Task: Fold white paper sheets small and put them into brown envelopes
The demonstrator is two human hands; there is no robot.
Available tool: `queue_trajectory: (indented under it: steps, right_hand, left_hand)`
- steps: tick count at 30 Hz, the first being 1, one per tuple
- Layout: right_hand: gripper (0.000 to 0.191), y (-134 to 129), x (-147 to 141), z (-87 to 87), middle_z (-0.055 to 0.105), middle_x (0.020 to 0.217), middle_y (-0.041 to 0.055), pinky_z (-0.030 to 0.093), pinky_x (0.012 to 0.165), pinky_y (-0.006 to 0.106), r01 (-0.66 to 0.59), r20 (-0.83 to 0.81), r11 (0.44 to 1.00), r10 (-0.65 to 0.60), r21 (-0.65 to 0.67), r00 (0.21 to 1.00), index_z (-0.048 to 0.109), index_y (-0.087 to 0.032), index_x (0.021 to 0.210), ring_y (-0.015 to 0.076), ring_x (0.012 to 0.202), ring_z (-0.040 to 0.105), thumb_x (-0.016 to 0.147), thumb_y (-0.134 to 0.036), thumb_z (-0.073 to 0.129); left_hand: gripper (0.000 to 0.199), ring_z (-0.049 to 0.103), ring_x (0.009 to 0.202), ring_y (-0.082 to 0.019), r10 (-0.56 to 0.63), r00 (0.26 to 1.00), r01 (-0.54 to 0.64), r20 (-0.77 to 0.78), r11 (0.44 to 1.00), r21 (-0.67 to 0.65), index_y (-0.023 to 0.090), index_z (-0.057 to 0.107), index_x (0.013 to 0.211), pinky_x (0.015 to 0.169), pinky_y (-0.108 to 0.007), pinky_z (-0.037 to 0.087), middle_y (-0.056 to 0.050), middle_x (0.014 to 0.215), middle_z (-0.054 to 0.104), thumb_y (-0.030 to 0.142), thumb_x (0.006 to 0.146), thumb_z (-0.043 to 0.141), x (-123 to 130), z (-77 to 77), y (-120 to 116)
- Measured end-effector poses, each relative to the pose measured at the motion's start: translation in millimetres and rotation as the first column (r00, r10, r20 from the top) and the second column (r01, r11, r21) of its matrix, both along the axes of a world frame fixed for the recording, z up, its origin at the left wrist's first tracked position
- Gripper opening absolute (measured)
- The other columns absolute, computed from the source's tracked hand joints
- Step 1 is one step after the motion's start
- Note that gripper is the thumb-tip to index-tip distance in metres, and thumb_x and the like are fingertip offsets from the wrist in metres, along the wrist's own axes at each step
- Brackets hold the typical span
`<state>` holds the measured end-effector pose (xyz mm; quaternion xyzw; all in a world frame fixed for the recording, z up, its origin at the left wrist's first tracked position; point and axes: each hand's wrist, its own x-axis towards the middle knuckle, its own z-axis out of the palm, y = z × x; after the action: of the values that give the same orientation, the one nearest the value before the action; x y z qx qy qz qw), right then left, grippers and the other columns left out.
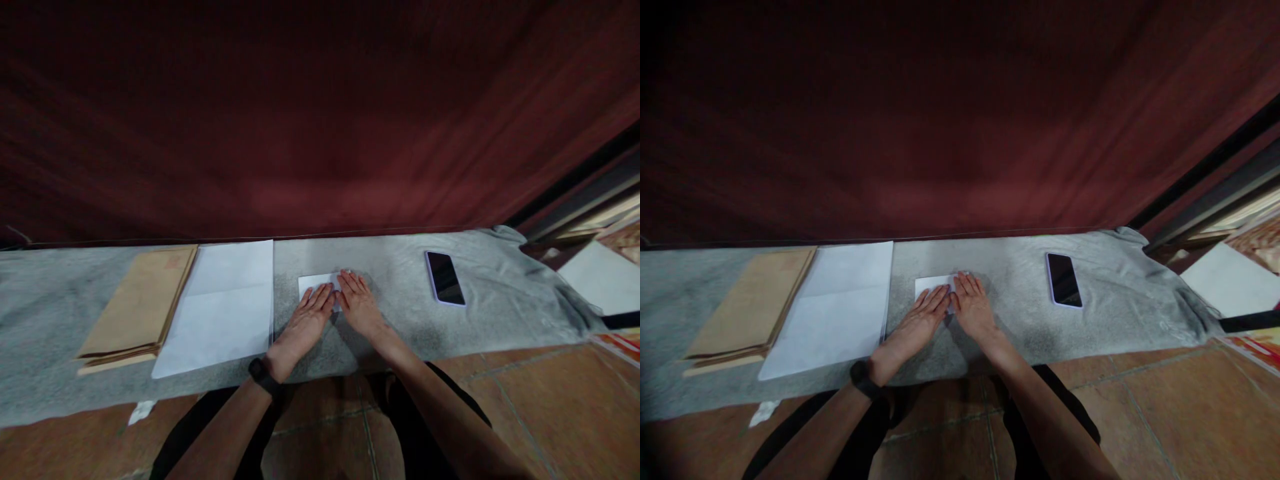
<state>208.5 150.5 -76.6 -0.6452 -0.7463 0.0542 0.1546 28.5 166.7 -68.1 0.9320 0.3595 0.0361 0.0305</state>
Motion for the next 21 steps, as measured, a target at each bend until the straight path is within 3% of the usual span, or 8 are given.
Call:
queue_trajectory:
  steps: [5, 10, 16, 21]
  right_hand:
    - [0.052, 1, -15, -1.0, 0.045, 0.157, 0.0111, 0.031, 0.124, 0.039, -0.121, -0.068, 0.992, 0.122, 0.019, 0.990, 0.048, -0.010, 0.149, 0.0191, 0.148, 0.037, 0.109, -0.034, 0.027]
    - [0.052, 0, -17, -5.7, 0.043, 0.158, 0.0115, 0.034, 0.123, 0.044, -0.087, -0.048, 0.996, 0.088, 0.027, 0.995, 0.048, -0.012, 0.150, 0.0220, 0.149, 0.037, 0.109, -0.037, 0.028]
    - [0.048, 1, -15, -8.4, 0.045, 0.157, 0.0107, 0.034, 0.123, 0.044, -0.105, -0.043, 0.993, 0.107, 0.048, 0.993, 0.052, -0.014, 0.147, 0.0209, 0.148, 0.039, 0.109, -0.032, 0.029]
    - [0.048, 0, -13, -12.7, 0.040, 0.160, 0.0103, 0.031, 0.123, 0.046, -0.105, 0.030, 0.993, 0.103, 0.057, 0.994, 0.046, -0.015, 0.151, 0.0227, 0.149, 0.037, 0.106, -0.027, 0.035]
  left_hand:
    - [0.050, 0.042, 0.146, -0.021, 0.008, 1.000, -0.007, -0.028, 0.999, 0.032, 0.011, 0.053, 0.139, 0.125, -0.046, 0.031, -0.016, 0.152, 0.051, 0.004, 0.094, 0.031, 5, -0.5, -1]
    - [0.051, 0.049, 0.141, -0.023, 0.046, 0.999, -0.046, 0.017, 0.999, 0.009, 0.012, 0.058, 0.133, 0.121, -0.043, 0.037, -0.016, 0.147, 0.056, 0.000, 0.090, 0.034, 0, 4.9, 0]
    - [0.040, 0.061, 0.126, -0.024, 0.150, 0.980, -0.146, 0.129, 0.989, -0.039, 0.013, 0.061, 0.130, 0.112, -0.041, 0.046, -0.015, 0.138, 0.064, 0.010, 0.096, 0.041, 0, 13.7, -3]
    - [0.042, 0.049, 0.140, -0.022, 0.251, 0.938, -0.249, 0.241, 0.968, -0.039, 0.011, 0.054, 0.138, 0.118, -0.041, 0.040, -0.017, 0.147, 0.056, 0.016, 0.100, 0.037, 16, 5.9, 12]
